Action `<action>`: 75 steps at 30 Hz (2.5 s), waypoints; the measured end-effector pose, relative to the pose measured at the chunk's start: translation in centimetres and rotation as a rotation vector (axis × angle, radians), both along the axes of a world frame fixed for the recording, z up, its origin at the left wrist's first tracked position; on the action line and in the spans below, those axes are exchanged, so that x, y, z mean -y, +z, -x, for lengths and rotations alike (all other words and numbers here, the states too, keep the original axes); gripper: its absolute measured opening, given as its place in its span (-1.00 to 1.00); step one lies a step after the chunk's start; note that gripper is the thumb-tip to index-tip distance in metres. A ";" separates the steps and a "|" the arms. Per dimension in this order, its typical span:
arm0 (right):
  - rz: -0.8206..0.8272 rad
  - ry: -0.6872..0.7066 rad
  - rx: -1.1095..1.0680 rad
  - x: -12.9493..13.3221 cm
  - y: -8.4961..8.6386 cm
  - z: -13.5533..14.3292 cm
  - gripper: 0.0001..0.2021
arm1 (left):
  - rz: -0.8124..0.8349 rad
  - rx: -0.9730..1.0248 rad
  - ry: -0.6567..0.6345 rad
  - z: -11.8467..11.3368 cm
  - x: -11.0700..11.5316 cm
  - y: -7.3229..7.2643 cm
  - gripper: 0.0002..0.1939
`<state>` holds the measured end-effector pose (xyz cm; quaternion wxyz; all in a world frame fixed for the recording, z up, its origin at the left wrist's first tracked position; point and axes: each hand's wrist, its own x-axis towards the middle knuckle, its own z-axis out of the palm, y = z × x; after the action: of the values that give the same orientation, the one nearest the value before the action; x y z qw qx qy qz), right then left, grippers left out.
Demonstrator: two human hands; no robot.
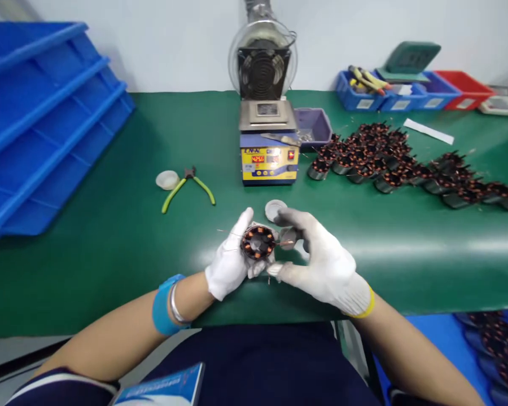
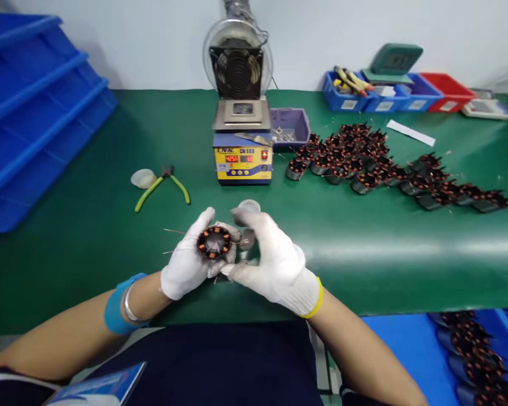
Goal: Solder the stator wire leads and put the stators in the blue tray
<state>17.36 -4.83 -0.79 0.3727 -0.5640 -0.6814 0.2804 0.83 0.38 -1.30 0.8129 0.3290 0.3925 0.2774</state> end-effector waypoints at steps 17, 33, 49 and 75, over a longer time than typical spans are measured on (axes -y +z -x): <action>-0.225 0.110 0.055 -1.5 3.3 -0.3 -0.85 | 0.098 0.271 -0.191 3.2 -1.2 1.3 -0.77; -0.628 0.263 0.677 -0.8 7.5 0.2 -0.89 | -0.255 0.250 0.155 2.8 -0.2 0.5 -0.69; -0.246 -0.049 -0.296 0.9 2.5 0.8 -0.81 | -0.282 0.039 0.002 0.9 0.8 2.1 -0.76; -0.466 0.030 0.372 1.2 -1.3 -1.6 -0.49 | -0.458 -0.350 -0.310 3.5 -0.1 1.8 -0.87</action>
<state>18.97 -6.01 -2.12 0.3568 -0.4950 -0.7922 0.0140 -2.67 0.52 0.53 0.6705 0.6017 0.3991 0.1706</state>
